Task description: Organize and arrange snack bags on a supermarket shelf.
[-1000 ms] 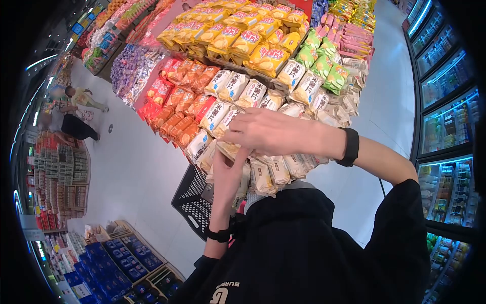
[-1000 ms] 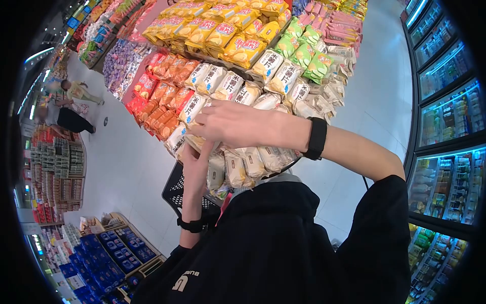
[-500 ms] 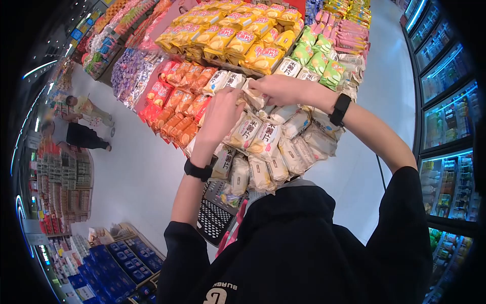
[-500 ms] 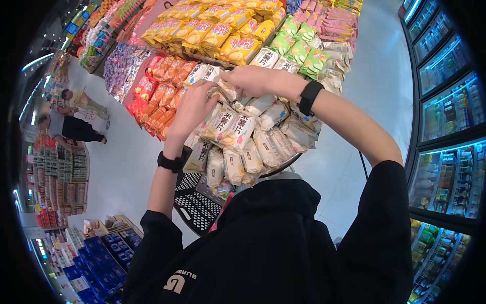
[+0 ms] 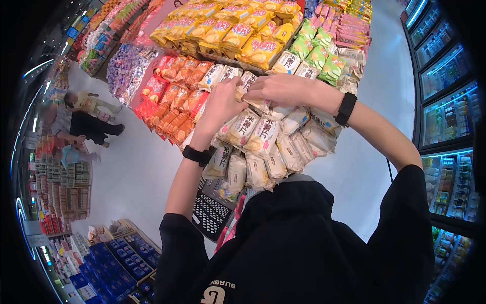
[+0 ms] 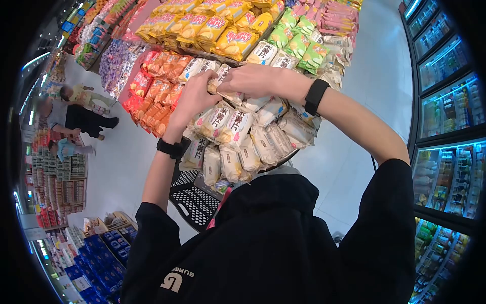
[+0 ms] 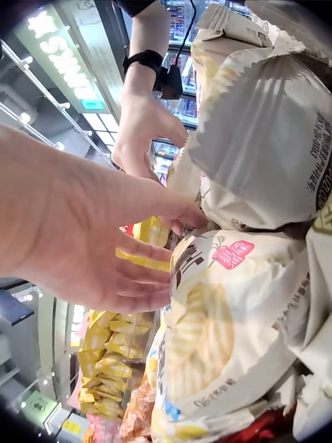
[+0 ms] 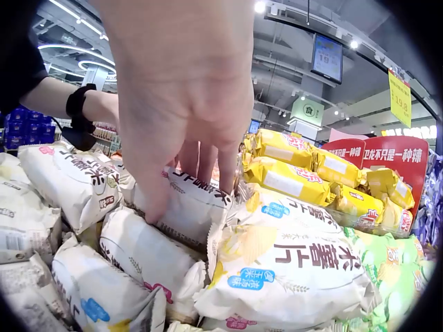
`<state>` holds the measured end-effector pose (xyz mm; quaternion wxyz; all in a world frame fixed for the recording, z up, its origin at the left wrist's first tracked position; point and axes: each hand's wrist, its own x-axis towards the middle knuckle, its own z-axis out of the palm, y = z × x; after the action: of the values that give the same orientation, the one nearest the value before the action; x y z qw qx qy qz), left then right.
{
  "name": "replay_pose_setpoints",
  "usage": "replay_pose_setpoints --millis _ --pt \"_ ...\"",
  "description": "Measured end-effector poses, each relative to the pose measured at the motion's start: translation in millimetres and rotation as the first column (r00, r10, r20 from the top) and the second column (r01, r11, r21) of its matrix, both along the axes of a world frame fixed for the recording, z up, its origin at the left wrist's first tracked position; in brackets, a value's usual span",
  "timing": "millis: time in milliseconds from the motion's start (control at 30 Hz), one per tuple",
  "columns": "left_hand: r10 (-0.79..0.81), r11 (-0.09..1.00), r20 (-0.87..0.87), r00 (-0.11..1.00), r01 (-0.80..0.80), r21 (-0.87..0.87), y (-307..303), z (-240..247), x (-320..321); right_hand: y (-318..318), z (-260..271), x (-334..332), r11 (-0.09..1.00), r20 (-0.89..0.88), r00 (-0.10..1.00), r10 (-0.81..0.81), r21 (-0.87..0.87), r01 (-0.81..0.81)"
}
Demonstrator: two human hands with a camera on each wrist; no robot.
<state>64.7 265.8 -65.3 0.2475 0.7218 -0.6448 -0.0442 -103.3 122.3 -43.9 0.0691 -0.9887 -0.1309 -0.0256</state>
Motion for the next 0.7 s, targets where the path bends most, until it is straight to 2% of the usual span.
replay_pose_setpoints --millis 67,167,267,367,467,533,567,667,700 --pt "-0.005 1.000 -0.017 1.000 0.005 0.002 0.4 -2.0 2.9 2.4 6.7 -3.4 0.999 -0.072 0.997 -0.023 0.020 0.024" --pt "-0.058 0.998 -0.027 0.998 0.058 -0.028 1.2 -3.8 8.8 -3.2 -6.5 -3.8 1.000 0.003 1.000 0.019 0.012 -0.019" --pt "-0.090 0.996 -0.020 0.996 0.091 0.019 5.5 3.0 9.9 -4.6 -17.0 -3.9 0.996 0.122 0.989 0.080 -0.058 -0.073" --pt "-0.139 0.986 -0.106 0.985 0.127 -0.112 4.6 6.2 5.5 -10.1 -23.3 1.0 0.955 0.260 0.929 0.263 -0.210 -0.211" --pt "-0.134 0.982 -0.064 0.989 0.124 -0.144 5.6 6.5 -11.9 -10.0 -21.9 -5.3 0.989 0.302 0.942 0.148 -0.047 -0.140" --pt "-0.096 0.976 -0.078 0.992 0.078 -0.204 8.9 3.6 -17.8 -0.8 13.4 -16.9 0.996 0.020 0.998 -0.062 0.066 0.060" --pt "-0.078 0.972 -0.088 0.993 0.056 -0.229 10.5 1.7 -19.8 2.2 27.0 -21.5 0.980 -0.133 0.978 -0.158 0.101 0.172" --pt "-0.067 0.992 -0.111 0.992 0.055 -0.110 12.7 13.8 -28.6 -4.0 26.9 -28.0 0.951 -0.006 0.953 -0.303 0.062 0.303" --pt "-0.075 0.993 -0.123 0.990 0.063 -0.095 10.6 12.6 -30.5 -1.5 28.8 -27.1 0.940 -0.022 0.941 -0.337 0.042 0.337"
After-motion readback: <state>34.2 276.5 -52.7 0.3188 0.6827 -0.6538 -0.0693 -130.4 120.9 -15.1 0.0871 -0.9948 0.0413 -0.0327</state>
